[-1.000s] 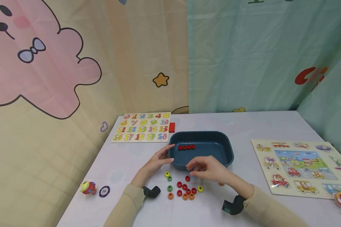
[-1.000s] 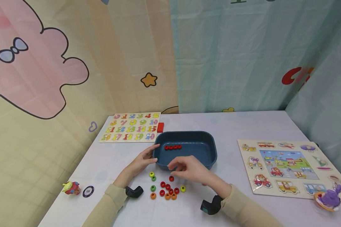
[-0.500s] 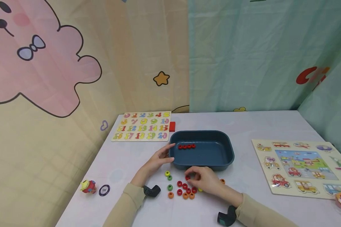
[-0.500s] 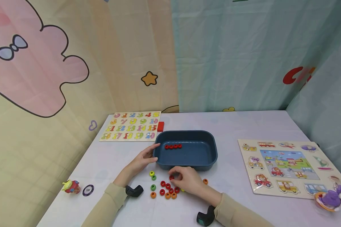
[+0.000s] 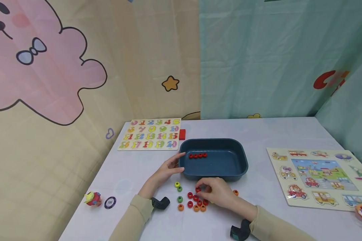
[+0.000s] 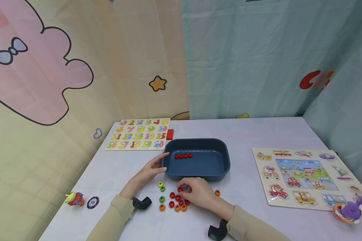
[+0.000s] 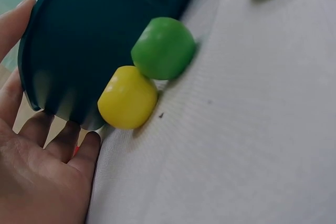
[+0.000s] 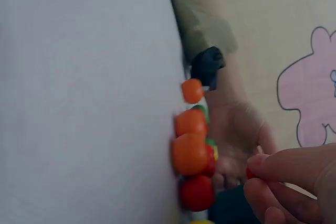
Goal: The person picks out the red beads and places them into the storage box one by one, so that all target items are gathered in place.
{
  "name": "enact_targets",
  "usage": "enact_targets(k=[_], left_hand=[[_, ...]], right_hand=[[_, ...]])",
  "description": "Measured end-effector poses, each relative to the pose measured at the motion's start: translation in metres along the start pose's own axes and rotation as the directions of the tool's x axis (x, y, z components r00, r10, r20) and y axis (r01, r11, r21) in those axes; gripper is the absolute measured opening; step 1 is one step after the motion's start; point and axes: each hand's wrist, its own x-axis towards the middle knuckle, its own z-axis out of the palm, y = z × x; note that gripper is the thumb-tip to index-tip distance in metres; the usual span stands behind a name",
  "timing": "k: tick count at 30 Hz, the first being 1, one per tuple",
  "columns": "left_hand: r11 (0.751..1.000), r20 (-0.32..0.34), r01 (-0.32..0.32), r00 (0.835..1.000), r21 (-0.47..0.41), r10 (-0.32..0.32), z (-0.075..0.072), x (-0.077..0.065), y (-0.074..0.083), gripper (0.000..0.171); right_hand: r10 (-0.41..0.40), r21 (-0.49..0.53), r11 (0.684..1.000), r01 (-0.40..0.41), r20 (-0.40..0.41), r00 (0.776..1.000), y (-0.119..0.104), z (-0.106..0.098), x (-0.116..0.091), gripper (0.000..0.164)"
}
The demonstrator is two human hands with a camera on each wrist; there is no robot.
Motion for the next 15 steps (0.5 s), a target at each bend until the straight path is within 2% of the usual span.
enact_targets(k=[4, 8, 12, 15], left_hand=[[1.0, 0.008, 0.002, 1.0, -0.002, -0.002, 0.0, 0.001, 0.001, 0.056], [1.0, 0.02, 0.007, 1.0, 0.008, -0.007, 0.002, -0.001, 0.009, 0.057], [1.0, -0.003, 0.008, 1.0, 0.017, -0.008, 0.002, -0.002, 0.006, 0.057], [1.0, -0.017, 0.002, 1.0, 0.013, -0.002, 0.0, 0.001, -0.002, 0.056]], right_hand=[[-0.08, 0.021, 0.997, 0.081, -0.021, 0.997, -0.016, -0.019, 0.003, 0.022], [-0.149, -0.01, 0.989, 0.149, -0.091, 0.985, -0.023, -0.046, 0.016, 0.023], [-0.18, -0.085, 0.982, 0.168, -0.159, 0.971, -0.011, -0.073, 0.041, 0.023], [-0.146, -0.088, 0.987, 0.133, -0.171, 0.974, 0.006, -0.086, 0.062, 0.023]])
